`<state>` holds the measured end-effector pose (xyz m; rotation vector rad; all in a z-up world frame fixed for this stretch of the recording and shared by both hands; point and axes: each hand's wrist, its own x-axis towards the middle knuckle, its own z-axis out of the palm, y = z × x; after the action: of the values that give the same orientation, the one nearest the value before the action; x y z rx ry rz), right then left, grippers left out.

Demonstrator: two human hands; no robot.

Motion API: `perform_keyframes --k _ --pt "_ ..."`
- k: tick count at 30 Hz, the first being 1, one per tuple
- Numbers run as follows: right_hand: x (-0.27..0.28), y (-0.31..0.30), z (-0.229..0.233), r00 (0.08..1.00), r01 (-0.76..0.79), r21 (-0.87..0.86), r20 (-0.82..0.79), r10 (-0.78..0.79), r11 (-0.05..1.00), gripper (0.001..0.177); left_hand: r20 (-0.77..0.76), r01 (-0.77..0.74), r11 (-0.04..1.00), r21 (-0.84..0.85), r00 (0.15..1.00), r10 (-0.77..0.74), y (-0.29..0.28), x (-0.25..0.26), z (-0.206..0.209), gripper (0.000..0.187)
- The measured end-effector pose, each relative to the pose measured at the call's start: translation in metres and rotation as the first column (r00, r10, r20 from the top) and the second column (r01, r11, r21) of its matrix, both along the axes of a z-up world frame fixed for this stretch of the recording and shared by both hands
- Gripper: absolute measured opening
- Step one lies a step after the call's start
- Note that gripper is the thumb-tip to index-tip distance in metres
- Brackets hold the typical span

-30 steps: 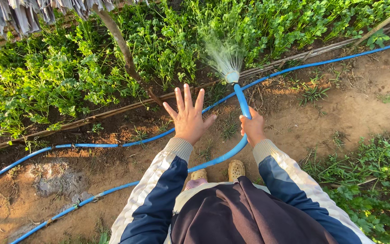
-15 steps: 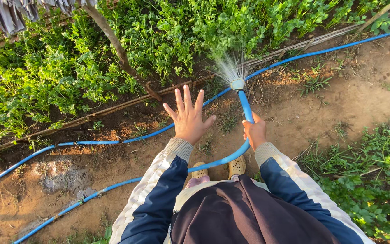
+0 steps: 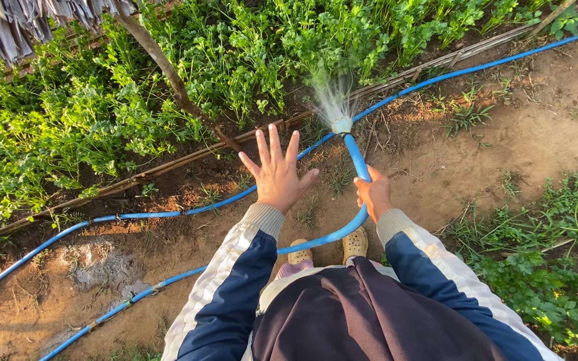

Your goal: The person waters rows of green leafy plants using a blue garden hose, moving the spray across the vegetation while walking along the garden bed.

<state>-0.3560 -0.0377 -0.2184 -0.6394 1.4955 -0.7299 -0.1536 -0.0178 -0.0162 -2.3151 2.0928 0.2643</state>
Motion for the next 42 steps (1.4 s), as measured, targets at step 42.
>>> perform_keyframes --k 42 --pt "-0.052 -0.023 0.024 0.966 0.243 -0.148 0.126 -0.225 0.959 0.055 -0.029 0.094 0.995 -0.03 0.995 -0.095 -0.028 -0.038 0.004 0.099"
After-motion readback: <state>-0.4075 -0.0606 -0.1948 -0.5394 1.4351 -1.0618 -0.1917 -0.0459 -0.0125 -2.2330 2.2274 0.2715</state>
